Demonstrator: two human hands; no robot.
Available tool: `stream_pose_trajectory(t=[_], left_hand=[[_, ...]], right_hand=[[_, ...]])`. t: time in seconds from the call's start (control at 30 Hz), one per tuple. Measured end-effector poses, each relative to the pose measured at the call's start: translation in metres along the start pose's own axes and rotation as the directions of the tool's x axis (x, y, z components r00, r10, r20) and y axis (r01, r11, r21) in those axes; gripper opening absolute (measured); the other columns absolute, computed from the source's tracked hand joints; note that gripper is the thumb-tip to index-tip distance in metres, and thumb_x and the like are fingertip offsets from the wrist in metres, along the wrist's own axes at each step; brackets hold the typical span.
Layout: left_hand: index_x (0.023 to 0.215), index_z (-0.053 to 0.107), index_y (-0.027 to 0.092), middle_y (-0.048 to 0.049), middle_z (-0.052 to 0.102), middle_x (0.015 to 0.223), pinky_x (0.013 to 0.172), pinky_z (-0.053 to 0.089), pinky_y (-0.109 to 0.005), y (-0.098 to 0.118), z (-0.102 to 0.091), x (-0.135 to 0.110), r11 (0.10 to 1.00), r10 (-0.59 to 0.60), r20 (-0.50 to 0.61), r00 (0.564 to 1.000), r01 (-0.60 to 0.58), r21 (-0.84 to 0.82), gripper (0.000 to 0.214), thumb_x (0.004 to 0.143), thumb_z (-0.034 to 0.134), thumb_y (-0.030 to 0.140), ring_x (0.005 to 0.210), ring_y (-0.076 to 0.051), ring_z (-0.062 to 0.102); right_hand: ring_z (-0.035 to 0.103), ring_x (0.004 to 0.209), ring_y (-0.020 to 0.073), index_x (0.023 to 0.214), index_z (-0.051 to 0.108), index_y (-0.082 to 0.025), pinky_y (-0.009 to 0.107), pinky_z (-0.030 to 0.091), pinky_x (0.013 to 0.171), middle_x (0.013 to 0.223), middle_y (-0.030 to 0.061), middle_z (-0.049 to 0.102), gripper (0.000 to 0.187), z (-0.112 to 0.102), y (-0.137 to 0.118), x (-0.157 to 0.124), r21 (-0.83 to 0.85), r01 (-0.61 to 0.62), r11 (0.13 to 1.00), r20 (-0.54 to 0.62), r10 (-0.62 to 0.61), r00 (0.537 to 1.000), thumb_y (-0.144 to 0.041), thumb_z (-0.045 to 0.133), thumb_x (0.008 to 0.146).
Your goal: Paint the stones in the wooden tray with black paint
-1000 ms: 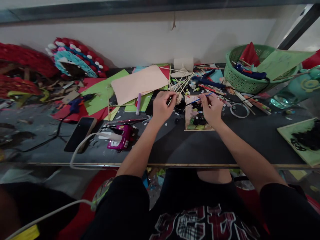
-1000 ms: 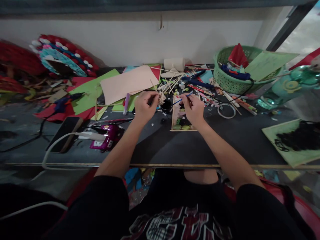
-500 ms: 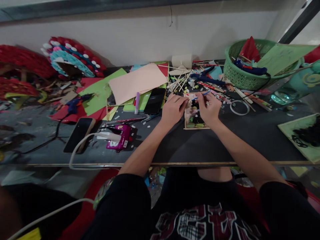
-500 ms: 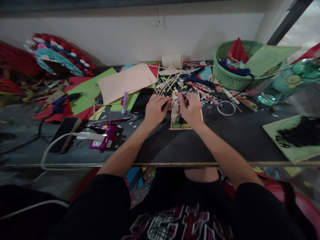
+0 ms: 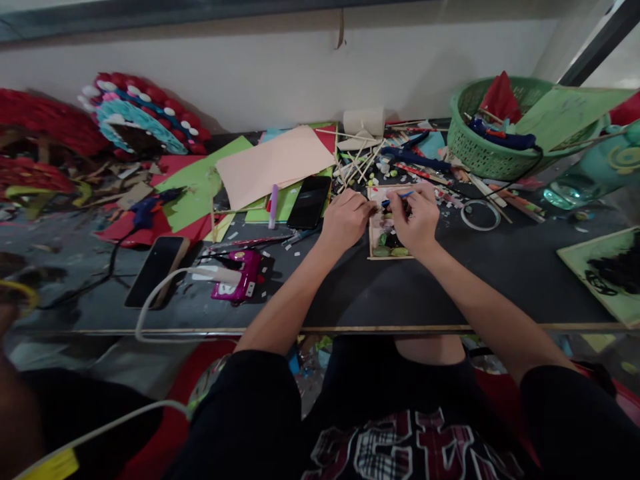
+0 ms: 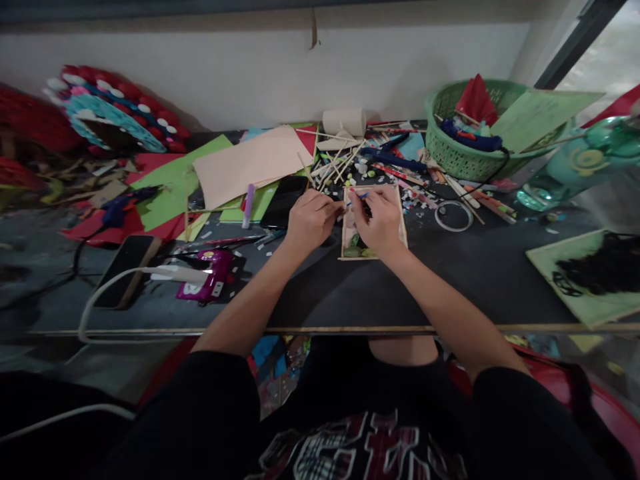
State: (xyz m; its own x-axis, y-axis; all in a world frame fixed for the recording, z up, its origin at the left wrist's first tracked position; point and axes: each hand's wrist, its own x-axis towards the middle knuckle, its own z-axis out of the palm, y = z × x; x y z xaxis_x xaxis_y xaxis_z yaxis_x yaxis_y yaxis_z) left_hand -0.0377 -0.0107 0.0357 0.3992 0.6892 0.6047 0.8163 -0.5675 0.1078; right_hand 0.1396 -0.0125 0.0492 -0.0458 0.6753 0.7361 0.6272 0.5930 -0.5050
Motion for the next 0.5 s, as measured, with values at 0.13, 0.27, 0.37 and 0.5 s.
stream_pose_trajectory(t=[0.13, 0.27, 0.37, 0.5], left_hand=[[0.101, 0.073, 0.016, -0.0092, 0.069, 0.085, 0.078, 0.047, -0.038, 0.003, -0.001, 0.0, 0.999, -0.018, 0.012, 1.0, 0.018, 0.048, 0.033, 0.104, 0.042, 0.027, 0.089, -0.023, 0.061], [0.092, 0.073, 0.017, -0.0076, 0.069, 0.08, 0.073, 0.046, -0.034, -0.007, -0.003, 0.001, 0.987, 0.129, -0.006, 0.992, -0.128, 0.094, 0.035, 0.104, 0.042, 0.025, 0.084, -0.021, 0.06], [0.097, 0.074, 0.017, -0.0063, 0.071, 0.084, 0.074, 0.047, -0.033, -0.022, -0.007, 0.003, 0.969, 0.246, -0.016, 0.969, -0.246, -0.029, 0.032, 0.103, 0.043, 0.022, 0.083, -0.02, 0.06], [0.09, 0.076, 0.018, -0.0045, 0.072, 0.081, 0.074, 0.048, -0.032, -0.038, -0.015, 0.006, 0.93, 0.274, 0.012, 0.962, -0.262, -0.259, 0.027, 0.099, 0.051, 0.021, 0.079, -0.018, 0.06]], right_hand=[[0.064, 0.092, 0.0224, 0.085, 0.068, -0.023, 0.042, 0.048, 0.092, 0.088, 0.0075, 0.073, 0.031, 0.003, 0.006, -0.002, 0.017, 0.054, 0.998, 0.045, -0.055, 0.997, -0.038, 0.047, 0.102], [0.063, 0.089, 0.0217, 0.09, 0.068, -0.022, 0.04, 0.048, 0.086, 0.085, 0.0062, 0.073, 0.03, 0.009, 0.015, -0.004, 0.023, 0.159, 0.987, -0.014, -0.159, 0.987, -0.038, 0.046, 0.103], [0.063, 0.086, 0.0196, 0.091, 0.068, -0.022, 0.037, 0.046, 0.082, 0.078, 0.0032, 0.071, 0.027, 0.01, 0.017, -0.005, -0.016, 0.269, 0.963, -0.045, -0.269, 0.962, -0.034, 0.047, 0.104], [0.06, 0.086, 0.0184, 0.092, 0.068, -0.024, 0.035, 0.043, 0.082, 0.08, 0.0017, 0.07, 0.024, 0.009, 0.015, -0.007, -0.064, 0.42, 0.905, 0.002, -0.421, 0.907, -0.033, 0.048, 0.103]])
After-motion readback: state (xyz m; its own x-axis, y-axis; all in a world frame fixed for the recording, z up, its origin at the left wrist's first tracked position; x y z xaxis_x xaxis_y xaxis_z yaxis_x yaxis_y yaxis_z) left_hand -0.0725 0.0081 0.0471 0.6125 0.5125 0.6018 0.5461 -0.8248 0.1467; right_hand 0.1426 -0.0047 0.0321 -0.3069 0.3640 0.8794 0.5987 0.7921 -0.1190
